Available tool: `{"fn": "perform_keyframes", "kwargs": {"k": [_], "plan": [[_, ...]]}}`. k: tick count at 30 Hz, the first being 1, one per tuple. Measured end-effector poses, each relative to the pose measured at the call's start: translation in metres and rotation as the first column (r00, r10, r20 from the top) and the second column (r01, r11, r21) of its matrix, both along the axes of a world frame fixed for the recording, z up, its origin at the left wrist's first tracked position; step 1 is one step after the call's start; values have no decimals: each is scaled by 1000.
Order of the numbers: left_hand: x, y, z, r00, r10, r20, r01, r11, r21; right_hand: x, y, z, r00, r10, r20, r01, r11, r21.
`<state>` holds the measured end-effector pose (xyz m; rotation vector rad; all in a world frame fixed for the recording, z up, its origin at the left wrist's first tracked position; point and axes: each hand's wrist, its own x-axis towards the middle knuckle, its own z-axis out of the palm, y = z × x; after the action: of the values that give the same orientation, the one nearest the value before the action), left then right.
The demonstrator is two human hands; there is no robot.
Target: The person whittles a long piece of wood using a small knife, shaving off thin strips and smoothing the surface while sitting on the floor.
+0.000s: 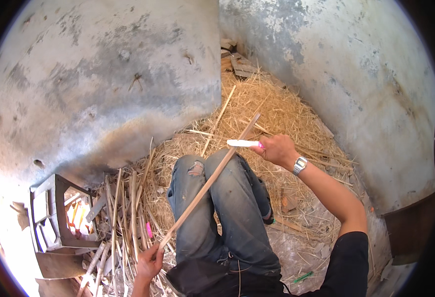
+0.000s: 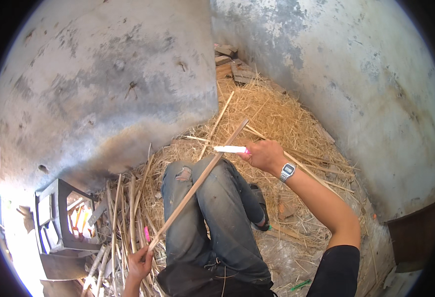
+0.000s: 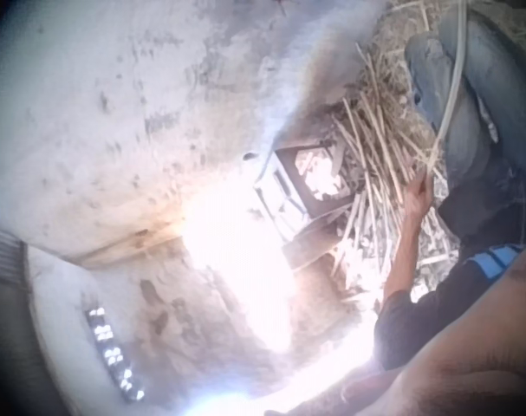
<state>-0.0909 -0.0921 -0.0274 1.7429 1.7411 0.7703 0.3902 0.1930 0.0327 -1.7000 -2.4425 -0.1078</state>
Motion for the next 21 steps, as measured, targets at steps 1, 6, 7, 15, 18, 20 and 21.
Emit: {"fn": "perform_keyframes", "kwargs": {"k": [1, 6, 7, 15, 18, 20, 21], "plan": [[5, 7, 4, 1000, 0, 23, 1, 1000, -16, 3, 8, -2, 1000, -1, 19, 1, 1000, 30], [-11, 13, 12, 999, 38, 2, -37, 998, -43, 66, 71, -17, 992, -78, -99, 114, 892, 438], [-26, 5, 7, 999, 46, -25, -48, 998, -51, 114, 88, -1, 924, -328, -194, 376, 869, 321], [10, 23, 8, 999, 14, 52, -17, 998, 62, 15, 81, 63, 821, -243, -517, 357, 924, 134], [19, 57, 13, 993, -46, 109, 34, 993, 116, -45, 87, 92, 468, -93, -879, 268, 962, 41], [14, 73, 15, 989, -46, 142, 22, 986, 164, -60, 100, 116, 70, -34, -997, 181, 983, -21], [15, 80, 18, 984, -40, 175, 12, 988, 156, -61, 106, 126, -92, -74, -993, 106, 991, -84]]}}
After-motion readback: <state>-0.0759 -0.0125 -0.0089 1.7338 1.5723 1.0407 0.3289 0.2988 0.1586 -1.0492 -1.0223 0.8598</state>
